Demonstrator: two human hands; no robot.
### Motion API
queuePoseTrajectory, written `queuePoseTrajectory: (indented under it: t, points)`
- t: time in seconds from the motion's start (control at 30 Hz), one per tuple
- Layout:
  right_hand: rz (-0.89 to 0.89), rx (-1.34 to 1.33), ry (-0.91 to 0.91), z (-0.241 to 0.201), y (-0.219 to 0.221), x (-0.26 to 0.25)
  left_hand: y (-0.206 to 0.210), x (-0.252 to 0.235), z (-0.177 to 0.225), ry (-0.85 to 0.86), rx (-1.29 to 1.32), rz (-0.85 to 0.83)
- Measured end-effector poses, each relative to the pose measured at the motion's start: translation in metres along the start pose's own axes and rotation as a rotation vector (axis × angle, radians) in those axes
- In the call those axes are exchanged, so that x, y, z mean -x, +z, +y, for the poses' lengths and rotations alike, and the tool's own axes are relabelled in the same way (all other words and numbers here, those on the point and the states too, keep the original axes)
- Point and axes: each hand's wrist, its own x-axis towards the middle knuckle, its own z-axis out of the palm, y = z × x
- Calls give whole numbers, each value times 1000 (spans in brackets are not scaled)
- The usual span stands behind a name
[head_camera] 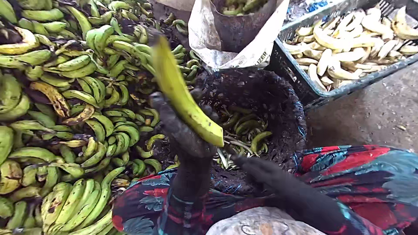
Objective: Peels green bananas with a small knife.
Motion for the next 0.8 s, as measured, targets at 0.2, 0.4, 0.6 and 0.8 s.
queuePoseTrajectory:
  t: [0.2,0.4,0.6,0.8]
  points:
    - [361,664,-724,-73,-70,2,-10,-14,-2,-190,-338,-62]
    - [922,1025,-654,-61,-85,-61,-18,33,-51,-455,-91,25]
    - [803,826,-516,-70,-99,-43,-76,27,-35,-240,-158,-138]
    - [763,461,-756,-7,-169,-20,-61,-30,-18,-66,-823,33]
